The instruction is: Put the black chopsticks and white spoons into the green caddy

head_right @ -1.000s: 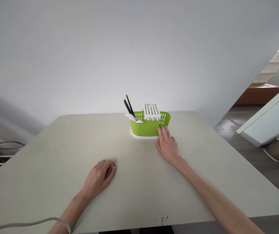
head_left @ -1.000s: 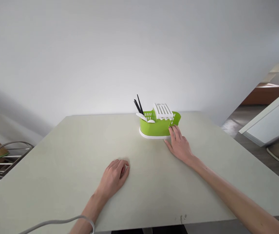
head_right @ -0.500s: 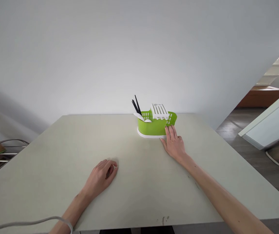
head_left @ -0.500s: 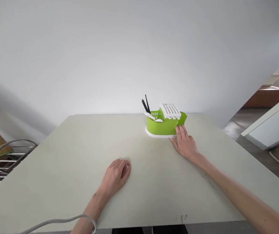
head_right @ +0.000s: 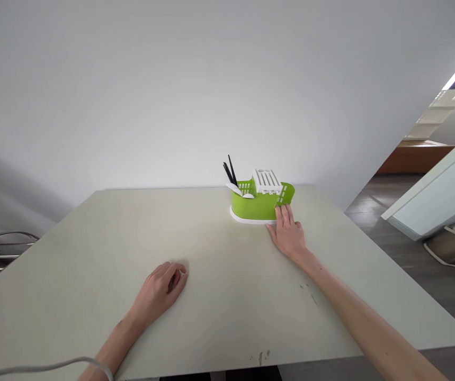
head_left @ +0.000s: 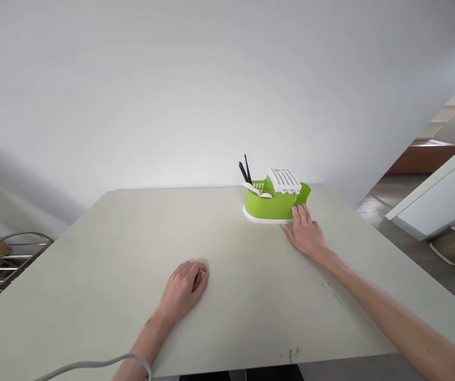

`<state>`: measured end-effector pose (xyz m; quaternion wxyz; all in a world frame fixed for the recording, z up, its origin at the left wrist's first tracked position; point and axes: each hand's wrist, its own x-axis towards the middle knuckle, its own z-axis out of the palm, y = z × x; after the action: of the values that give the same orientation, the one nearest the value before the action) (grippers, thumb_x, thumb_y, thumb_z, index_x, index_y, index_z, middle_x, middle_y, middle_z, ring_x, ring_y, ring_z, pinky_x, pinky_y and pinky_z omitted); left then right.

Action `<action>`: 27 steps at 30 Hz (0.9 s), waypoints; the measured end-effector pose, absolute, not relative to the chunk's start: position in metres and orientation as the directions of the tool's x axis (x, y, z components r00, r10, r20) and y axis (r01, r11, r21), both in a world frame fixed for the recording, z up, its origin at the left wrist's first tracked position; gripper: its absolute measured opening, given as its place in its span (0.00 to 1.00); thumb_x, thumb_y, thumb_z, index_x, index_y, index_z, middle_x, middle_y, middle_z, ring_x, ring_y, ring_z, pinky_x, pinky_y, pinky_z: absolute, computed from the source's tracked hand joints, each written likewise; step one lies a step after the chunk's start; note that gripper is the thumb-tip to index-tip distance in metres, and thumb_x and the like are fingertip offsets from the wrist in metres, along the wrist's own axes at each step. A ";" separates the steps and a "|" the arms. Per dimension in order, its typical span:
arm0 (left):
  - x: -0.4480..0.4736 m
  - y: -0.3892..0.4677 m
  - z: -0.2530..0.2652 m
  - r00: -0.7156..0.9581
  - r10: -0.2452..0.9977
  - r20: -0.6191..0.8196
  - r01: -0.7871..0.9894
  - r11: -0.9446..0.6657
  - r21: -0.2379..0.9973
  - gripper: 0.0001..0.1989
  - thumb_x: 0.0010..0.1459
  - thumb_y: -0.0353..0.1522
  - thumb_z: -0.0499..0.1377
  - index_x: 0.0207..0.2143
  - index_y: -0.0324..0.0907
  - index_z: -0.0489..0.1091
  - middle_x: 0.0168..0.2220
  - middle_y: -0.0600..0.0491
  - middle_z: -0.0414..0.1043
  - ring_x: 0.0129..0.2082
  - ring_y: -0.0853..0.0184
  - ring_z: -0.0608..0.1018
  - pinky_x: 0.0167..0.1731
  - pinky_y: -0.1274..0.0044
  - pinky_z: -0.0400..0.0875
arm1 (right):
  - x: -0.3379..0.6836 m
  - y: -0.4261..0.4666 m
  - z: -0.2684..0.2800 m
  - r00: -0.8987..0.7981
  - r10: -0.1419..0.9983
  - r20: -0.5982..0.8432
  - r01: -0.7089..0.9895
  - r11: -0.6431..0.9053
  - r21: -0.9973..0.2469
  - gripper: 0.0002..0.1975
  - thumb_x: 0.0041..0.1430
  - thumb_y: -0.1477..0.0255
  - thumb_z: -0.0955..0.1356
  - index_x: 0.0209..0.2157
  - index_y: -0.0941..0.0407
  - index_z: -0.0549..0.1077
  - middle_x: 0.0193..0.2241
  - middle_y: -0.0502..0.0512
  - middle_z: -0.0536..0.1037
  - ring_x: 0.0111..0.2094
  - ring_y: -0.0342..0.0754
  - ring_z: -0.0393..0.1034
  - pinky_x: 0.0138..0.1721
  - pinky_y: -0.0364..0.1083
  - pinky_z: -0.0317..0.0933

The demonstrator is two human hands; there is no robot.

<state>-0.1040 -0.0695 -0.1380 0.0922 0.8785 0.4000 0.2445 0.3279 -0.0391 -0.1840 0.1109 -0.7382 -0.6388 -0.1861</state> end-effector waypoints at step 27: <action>-0.109 -0.069 -0.134 0.565 0.731 0.383 0.655 -0.680 0.330 0.10 0.71 0.36 0.51 0.40 0.45 0.70 0.26 0.54 0.68 0.27 0.65 0.73 0.32 0.72 0.70 | 0.321 -0.034 -0.188 0.161 0.895 0.415 0.980 -0.193 0.036 0.41 0.75 0.55 0.50 0.75 0.68 0.32 0.74 0.78 0.49 0.75 0.64 0.40 0.55 0.60 0.67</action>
<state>-0.1094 -0.0686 -0.1337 0.0753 0.8813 0.3931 0.2511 0.3212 -0.0340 -0.1875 0.1214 -0.7523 -0.6233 -0.1754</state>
